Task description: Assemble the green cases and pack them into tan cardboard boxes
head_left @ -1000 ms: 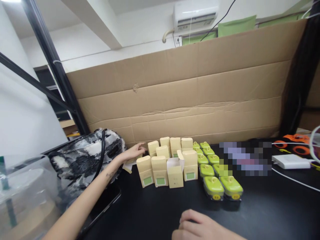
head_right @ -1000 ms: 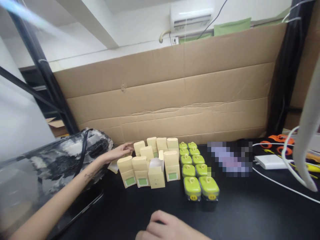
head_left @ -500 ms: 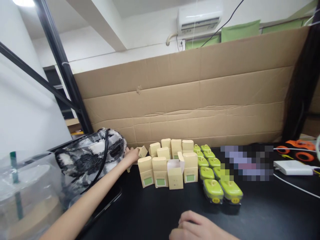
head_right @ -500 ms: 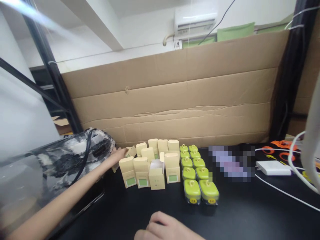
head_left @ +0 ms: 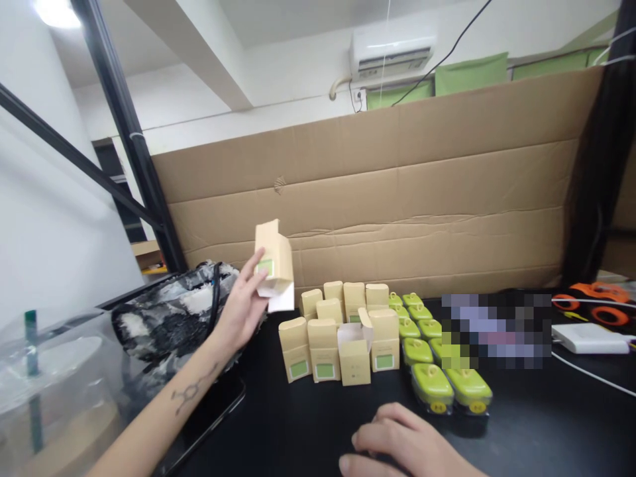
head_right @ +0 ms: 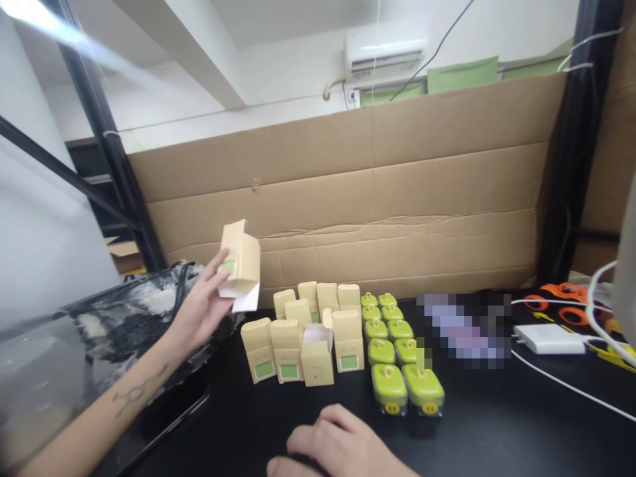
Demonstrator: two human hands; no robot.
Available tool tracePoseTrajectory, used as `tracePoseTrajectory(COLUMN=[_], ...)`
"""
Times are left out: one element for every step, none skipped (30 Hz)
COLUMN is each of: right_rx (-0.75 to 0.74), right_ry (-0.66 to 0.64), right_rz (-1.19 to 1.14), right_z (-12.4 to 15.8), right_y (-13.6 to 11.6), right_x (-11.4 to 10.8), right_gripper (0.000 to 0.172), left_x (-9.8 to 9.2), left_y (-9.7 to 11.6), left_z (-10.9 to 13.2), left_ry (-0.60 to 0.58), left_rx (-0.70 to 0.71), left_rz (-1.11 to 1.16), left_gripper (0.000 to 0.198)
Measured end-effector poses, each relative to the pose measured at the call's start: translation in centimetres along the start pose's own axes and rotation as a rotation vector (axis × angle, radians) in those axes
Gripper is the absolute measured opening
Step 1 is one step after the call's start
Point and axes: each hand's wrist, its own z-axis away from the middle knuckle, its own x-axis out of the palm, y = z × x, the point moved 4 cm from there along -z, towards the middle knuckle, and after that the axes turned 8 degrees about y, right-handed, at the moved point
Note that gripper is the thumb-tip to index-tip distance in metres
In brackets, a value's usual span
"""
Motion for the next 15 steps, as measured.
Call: tracePoseTrajectory(right_rx=[0.007, 0.015, 0.028, 0.054, 0.077, 0.096, 0.107, 0.104, 0.087, 0.063, 0.038, 0.014, -0.005, -0.017, -0.024], right_ry=[-0.007, -0.003, 0.014, 0.033, 0.053, 0.067, 0.075, 0.076, 0.071, 0.061, 0.044, 0.023, 0.005, -0.014, -0.030], right_rz=[0.027, 0.054, 0.078, 0.098, 0.113, 0.124, 0.135, 0.146, 0.160, 0.173, 0.185, 0.196, 0.203, 0.205, 0.201], right_z=[-0.4, -0.7, -1.0, -1.3, -1.4, -1.6, -1.6, -1.7, -1.7, -1.7, -1.7, -1.7, -1.7, -1.6, -1.6], right_y=[0.1, 0.3, 0.4, 0.6, 0.8, 0.9, 1.1, 1.2, 1.2, 1.1, 1.1, 1.1, 1.0, 1.0, 1.0], right_x=[-0.5, -0.9, -1.4, -1.7, -1.9, -2.1, -2.2, -2.4, -2.5, -2.6, -2.8, -2.9, -3.0, -3.1, -3.1], right_gripper=[0.020, 0.018, 0.017, 0.016, 0.015, 0.015, 0.014, 0.013, 0.013, 0.014, 0.015, 0.017, 0.017, 0.017, 0.017], left_x=[0.6, 1.2, 1.8, 2.5, 3.1, 3.6, 3.9, 4.1, 4.1, 4.1, 3.9, 3.8, 3.6, 3.5, 3.5], left_y=[0.2, 0.2, 0.2, 0.1, 0.0, -0.2, -0.4, -0.7, -1.1, -1.5, -2.0, -2.4, -2.8, -3.1, -3.3], left_z=[1.4, 2.9, 4.4, 5.9, 7.3, 8.5, 9.6, 10.4, 11.1, 11.6, 12.0, 12.3, 12.6, 12.9, 13.2], left_ry=[-0.038, -0.081, -0.136, -0.207, -0.304, -0.382, -0.448, -0.502, -0.534, -0.555, -0.560, -0.554, -0.551, -0.543, -0.536], left_rx=[-0.029, -0.060, -0.092, -0.133, -0.210, -0.256, -0.287, -0.300, -0.293, -0.276, -0.253, -0.224, -0.192, -0.159, -0.131], left_rz=[0.052, 0.097, 0.138, 0.198, 0.351, 0.438, 0.483, 0.499, 0.469, 0.415, 0.351, 0.288, 0.234, 0.194, 0.166], left_gripper=[0.056, 0.056, 0.057, 0.060, 0.066, 0.071, 0.073, 0.074, 0.074, 0.072, 0.070, 0.067, 0.063, 0.059, 0.055])
